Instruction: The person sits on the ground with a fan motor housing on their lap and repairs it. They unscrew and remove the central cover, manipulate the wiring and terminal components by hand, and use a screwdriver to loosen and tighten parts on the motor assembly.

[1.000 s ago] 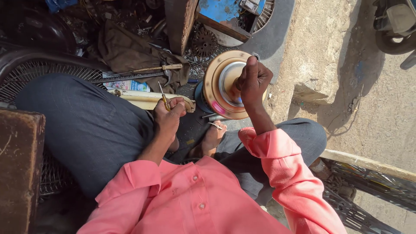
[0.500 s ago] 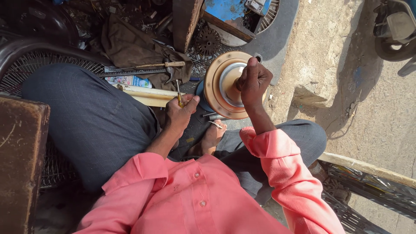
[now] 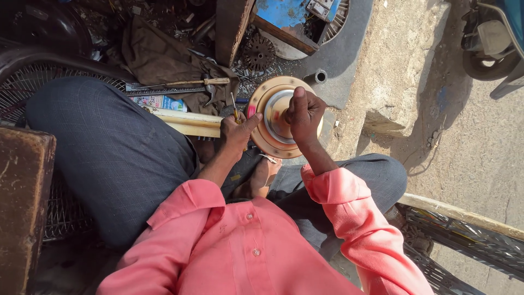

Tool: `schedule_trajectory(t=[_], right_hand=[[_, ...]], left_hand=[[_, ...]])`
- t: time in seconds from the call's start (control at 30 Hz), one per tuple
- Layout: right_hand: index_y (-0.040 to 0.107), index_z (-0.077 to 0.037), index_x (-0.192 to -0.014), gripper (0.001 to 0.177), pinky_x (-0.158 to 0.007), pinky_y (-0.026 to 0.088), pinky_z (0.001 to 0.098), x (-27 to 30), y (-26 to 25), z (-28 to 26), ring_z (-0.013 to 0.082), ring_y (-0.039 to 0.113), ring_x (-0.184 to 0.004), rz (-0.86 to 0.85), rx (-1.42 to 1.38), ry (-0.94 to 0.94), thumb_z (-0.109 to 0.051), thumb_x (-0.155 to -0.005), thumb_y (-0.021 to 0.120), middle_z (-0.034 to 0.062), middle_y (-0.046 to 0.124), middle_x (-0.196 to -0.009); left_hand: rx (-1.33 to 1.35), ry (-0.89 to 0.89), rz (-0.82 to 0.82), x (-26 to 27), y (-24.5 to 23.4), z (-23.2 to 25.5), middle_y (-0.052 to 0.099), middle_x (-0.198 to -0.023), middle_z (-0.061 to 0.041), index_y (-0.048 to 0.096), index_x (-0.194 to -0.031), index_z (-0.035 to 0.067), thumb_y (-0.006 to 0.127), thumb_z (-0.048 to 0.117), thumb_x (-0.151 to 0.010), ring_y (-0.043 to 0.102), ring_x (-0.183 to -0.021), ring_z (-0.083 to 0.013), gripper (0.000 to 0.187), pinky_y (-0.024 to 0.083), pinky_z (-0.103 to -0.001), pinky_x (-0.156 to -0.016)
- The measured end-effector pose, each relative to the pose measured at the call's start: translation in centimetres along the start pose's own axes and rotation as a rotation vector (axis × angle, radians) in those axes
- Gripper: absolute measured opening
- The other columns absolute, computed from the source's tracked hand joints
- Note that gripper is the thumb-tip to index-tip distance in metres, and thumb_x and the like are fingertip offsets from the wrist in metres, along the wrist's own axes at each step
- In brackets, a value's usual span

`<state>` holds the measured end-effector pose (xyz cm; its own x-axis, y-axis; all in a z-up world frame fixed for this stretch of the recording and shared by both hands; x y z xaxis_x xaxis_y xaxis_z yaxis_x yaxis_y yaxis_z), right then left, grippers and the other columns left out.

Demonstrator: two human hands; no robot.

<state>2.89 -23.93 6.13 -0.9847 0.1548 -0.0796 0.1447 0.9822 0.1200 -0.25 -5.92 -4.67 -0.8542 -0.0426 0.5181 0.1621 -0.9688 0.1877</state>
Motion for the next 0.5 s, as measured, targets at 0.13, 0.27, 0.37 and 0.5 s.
schedule_trajectory(t=[0.13, 0.27, 0.37, 0.5], right_hand=[[0.045, -0.008, -0.064, 0.059, -0.043, 0.034, 0.0269, 0.0, 0.4, 0.2, 0.0079, 0.042, -0.046, 0.002, -0.006, 0.024, -0.045, -0.107, 0.060, -0.0011, 0.042, -0.055], [0.046, -0.007, -0.065, 0.057, -0.045, 0.033, 0.0261, -0.3, 0.1, 0.6, 0.0067, 0.041, -0.048, 0.050, 0.015, -0.015, -0.042, -0.108, 0.061, -0.0014, 0.043, -0.057], [0.048, -0.007, -0.065, 0.056, -0.046, 0.033, 0.0254, -0.3, 0.2, 0.3, 0.0056, 0.041, -0.050, 0.062, 0.068, -0.049, -0.039, -0.109, 0.060, -0.0016, 0.045, -0.058], [0.048, -0.008, -0.066, 0.051, -0.044, 0.032, 0.0245, 0.1, 0.2, 0.8, 0.0049, 0.042, -0.048, 0.067, 0.042, 0.021, -0.033, -0.107, 0.061, -0.0029, 0.044, -0.056]], left_hand=[[0.119, -0.006, -0.041, -0.5, 0.1, -2.6, 0.052, -0.063, 0.003, 0.047, -0.069, 0.015, 0.091, 0.028, -0.079, 0.046, -0.052, -0.0062, 0.046, 0.041, -0.025, -0.045], [0.200, -0.106, -0.078, 1.0, 0.7, -3.5, 0.063, -0.073, -0.004, 0.047, -0.073, 0.013, 0.090, 0.021, -0.075, 0.066, -0.062, -0.0120, 0.044, 0.061, -0.030, -0.057], [0.209, -0.136, -0.085, 1.1, 0.9, -4.5, 0.067, -0.078, -0.007, 0.047, -0.075, 0.012, 0.090, 0.020, -0.075, 0.072, -0.068, -0.0157, 0.044, 0.067, -0.035, -0.063], [0.259, -0.134, -0.126, 1.1, 0.6, -5.2, 0.068, -0.082, -0.008, 0.047, -0.077, 0.011, 0.090, 0.020, -0.077, 0.074, -0.074, -0.0162, 0.043, 0.069, -0.036, -0.067]])
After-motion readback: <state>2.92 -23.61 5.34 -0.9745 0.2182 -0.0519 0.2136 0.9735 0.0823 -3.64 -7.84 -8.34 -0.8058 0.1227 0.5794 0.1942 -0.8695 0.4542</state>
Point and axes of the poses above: each hand's wrist, its own x-axis away from the middle knuckle, its own y-axis out of the palm, z = x × y, the point moved 5 cm from there along -x, towards the middle knuckle
